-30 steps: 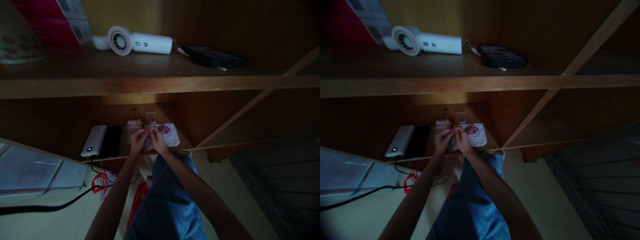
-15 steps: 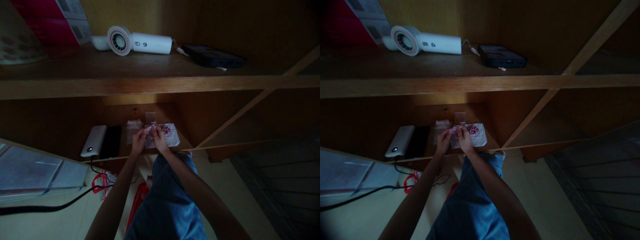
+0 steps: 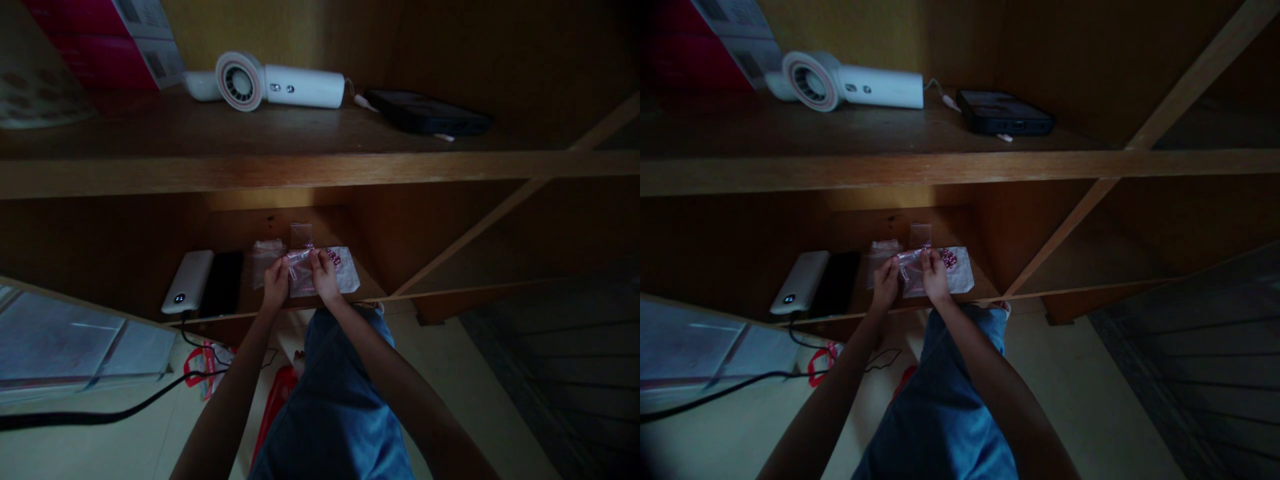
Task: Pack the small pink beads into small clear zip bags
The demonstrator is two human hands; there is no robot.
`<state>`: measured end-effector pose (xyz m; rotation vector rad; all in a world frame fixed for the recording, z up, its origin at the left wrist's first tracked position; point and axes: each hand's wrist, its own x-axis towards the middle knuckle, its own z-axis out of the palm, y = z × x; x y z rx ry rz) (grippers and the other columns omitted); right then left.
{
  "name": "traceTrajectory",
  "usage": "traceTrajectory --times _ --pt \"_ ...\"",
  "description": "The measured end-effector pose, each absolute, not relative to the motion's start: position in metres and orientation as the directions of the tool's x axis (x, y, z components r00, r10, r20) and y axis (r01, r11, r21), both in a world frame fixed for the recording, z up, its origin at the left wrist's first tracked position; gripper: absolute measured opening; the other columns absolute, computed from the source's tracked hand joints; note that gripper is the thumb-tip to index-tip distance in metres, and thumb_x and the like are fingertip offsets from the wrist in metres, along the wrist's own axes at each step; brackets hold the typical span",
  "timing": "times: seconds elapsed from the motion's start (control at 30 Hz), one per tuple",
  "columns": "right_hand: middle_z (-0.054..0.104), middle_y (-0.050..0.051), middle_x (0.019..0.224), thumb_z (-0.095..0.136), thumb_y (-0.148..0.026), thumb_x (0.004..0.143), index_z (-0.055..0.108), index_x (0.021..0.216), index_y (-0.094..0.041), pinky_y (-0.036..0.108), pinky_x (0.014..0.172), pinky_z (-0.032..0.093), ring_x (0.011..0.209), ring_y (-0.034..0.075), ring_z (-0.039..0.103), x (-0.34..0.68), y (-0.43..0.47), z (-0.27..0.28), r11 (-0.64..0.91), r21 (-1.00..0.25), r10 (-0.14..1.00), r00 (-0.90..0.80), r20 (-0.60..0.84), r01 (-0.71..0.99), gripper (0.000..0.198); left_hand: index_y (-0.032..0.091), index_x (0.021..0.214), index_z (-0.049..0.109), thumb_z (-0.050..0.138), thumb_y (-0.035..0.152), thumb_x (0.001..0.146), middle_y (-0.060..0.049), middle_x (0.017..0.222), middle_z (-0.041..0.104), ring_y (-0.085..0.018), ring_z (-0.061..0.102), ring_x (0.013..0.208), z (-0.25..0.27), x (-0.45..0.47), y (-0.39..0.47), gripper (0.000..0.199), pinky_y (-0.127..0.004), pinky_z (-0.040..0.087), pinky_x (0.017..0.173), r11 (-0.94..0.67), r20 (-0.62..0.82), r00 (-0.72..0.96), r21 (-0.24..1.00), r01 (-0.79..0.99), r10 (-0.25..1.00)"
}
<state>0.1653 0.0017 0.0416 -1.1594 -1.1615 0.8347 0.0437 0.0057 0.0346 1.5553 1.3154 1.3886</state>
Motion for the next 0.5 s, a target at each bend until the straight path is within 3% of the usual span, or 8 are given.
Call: traceTrajectory --times 0.33,0.5 --pt "0.051 0.001 0.072 0.037 -0.048 0.087 0.047 0.075 -0.022 0.027 0.069 0.04 0.07 0.015 0.047 0.1662 0.0005 0.0459 0.236 -0.965 0.943 0.213 0.256 0.116 0.03 0.015 0.065 0.06 0.044 0.042 0.085 0.001 0.058 0.057 -0.01 0.05 0.054 0.0337 0.0424 0.0056 0.037 -0.02 0.039 0.053 -0.321 0.353 -0.086 0.912 0.256 0.932" --pt "0.051 0.0 0.072 0.038 -0.048 0.087 0.047 0.074 -0.022 0.026 0.07 0.04 0.07 0.015 0.048 0.1667 0.0018 0.0442 0.267 -0.959 0.943 0.18 0.28 0.093 0.03 0.015 0.079 0.066 0.06 0.039 0.075 -0.002 0.071 0.066 -0.013 0.058 0.064 0.0361 0.0468 0.0054 0.026 -0.022 0.046 0.059 -0.318 0.338 -0.092 0.931 0.178 0.937"
